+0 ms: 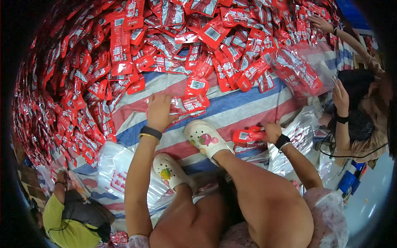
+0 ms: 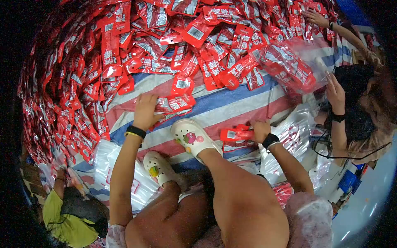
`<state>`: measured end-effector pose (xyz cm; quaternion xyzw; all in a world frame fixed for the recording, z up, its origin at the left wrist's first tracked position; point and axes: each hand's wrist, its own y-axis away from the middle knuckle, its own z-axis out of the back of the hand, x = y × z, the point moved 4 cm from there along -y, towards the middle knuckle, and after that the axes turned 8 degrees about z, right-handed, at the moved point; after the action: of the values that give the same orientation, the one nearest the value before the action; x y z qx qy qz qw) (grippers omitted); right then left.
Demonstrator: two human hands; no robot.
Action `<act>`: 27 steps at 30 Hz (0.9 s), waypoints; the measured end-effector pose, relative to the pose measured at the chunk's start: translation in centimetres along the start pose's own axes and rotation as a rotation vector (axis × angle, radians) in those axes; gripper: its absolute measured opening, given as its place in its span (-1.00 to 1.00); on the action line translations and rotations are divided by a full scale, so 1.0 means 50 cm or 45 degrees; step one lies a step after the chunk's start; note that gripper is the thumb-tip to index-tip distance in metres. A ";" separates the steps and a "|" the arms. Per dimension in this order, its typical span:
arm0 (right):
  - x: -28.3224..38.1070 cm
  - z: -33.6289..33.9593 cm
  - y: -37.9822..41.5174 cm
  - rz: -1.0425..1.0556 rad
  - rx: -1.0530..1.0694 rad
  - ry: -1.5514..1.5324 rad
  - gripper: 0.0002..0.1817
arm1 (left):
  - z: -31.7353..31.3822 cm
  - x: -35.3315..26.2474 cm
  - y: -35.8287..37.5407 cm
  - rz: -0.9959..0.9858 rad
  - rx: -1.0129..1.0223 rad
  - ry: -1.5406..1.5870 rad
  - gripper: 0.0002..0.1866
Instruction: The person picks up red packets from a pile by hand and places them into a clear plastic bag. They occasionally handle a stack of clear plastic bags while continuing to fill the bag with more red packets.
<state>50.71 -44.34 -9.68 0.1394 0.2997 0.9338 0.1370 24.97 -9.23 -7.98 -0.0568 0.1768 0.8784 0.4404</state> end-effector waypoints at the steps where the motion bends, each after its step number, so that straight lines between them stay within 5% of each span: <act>1: -0.011 0.009 -0.005 0.023 0.019 -0.021 -0.41 | 0.012 0.014 0.000 0.080 -0.018 0.110 -0.15; 4: -0.018 0.157 -0.068 0.087 -0.331 -0.503 -0.43 | 0.071 0.046 0.018 0.210 -0.035 0.206 -0.23; 7: 0.003 0.313 -0.159 0.254 -0.349 -0.297 -0.43 | 0.077 0.057 0.031 0.303 0.024 0.350 -0.31; 9: -0.009 0.322 -0.242 0.535 -0.332 0.170 -0.43 | 0.011 0.048 0.031 0.046 0.019 0.427 -0.38; 12: -0.014 0.304 -0.297 0.633 -0.081 0.545 -0.40 | -0.054 0.012 0.045 0.034 0.005 0.349 -0.50; 15: -0.004 0.281 -0.273 0.698 -0.120 0.563 -0.39 | -0.061 -0.011 0.077 0.162 0.016 0.277 -0.62; 17: -0.005 0.271 -0.242 0.676 -0.166 0.442 -0.34 | -0.054 -0.004 0.086 0.484 0.342 0.550 -0.65; 22: 0.149 0.382 -0.226 0.482 -0.451 -0.173 -0.40 | -0.060 0.000 0.130 0.250 0.001 0.354 -0.68; 27: 0.281 0.309 -0.289 0.470 -0.457 0.053 -0.43 | -0.102 0.017 0.175 0.440 0.034 0.526 -0.67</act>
<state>45.52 -20.20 -3.73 0.1462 0.1013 0.9839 -0.0195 17.21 -15.24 -10.67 -0.1982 0.2814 0.9079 0.2393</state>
